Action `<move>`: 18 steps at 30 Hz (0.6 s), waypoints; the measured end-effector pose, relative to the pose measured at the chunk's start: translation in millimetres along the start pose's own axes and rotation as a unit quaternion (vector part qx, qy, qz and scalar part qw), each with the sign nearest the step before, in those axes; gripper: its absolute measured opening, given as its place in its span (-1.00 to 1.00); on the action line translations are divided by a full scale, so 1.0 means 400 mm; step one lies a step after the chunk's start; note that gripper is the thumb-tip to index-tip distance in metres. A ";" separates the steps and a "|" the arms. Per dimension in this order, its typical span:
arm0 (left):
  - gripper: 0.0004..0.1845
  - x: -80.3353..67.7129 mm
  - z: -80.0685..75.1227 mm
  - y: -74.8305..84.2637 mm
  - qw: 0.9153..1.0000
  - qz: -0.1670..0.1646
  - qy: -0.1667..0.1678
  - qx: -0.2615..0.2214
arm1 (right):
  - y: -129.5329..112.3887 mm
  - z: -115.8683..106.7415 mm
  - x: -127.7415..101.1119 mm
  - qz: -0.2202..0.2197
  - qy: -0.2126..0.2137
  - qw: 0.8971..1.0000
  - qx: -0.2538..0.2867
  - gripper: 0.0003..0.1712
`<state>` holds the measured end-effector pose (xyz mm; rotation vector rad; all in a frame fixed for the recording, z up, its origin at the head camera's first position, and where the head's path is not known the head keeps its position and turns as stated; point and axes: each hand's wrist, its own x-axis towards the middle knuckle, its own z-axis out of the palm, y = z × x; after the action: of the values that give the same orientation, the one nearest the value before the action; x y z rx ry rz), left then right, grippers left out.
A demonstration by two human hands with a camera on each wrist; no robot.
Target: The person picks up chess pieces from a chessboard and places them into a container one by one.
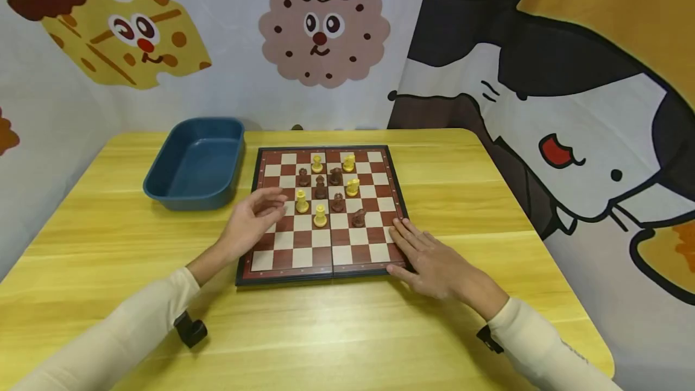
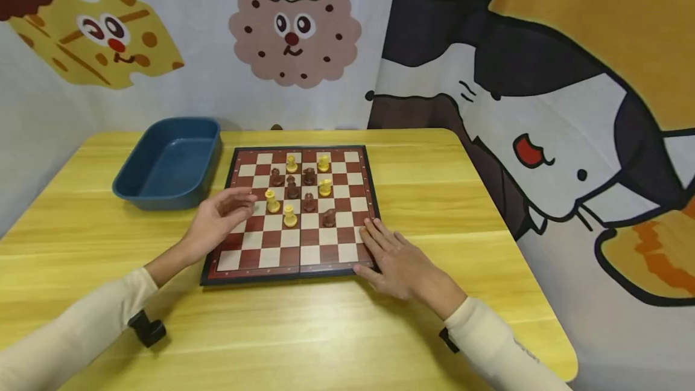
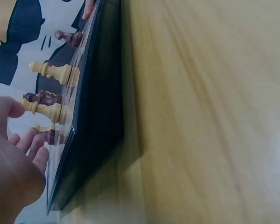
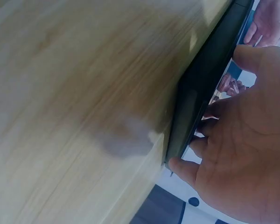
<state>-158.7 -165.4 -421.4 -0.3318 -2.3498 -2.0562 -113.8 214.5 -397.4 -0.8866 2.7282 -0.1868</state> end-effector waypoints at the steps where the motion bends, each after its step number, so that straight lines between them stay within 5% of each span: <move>1: -0.53 0.004 0.000 -0.002 1.000 -0.002 0.000 0.000 | -0.001 -0.001 0.002 0.001 -0.003 1.000 0.002 -0.05; 9: -0.63 0.030 0.012 -0.007 1.000 -0.019 0.008 0.013 | -0.005 0.001 0.016 -0.003 -0.009 1.000 -0.003 -0.04; 18: -0.57 0.056 0.051 0.005 0.996 -0.034 0.004 0.079 | 0.005 -0.016 0.009 -0.004 -0.020 1.000 0.010 -0.01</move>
<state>-177.5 -141.8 -419.2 -0.2437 -2.5309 -1.8779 -119.7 214.4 -392.5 -0.8852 2.6818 -0.1938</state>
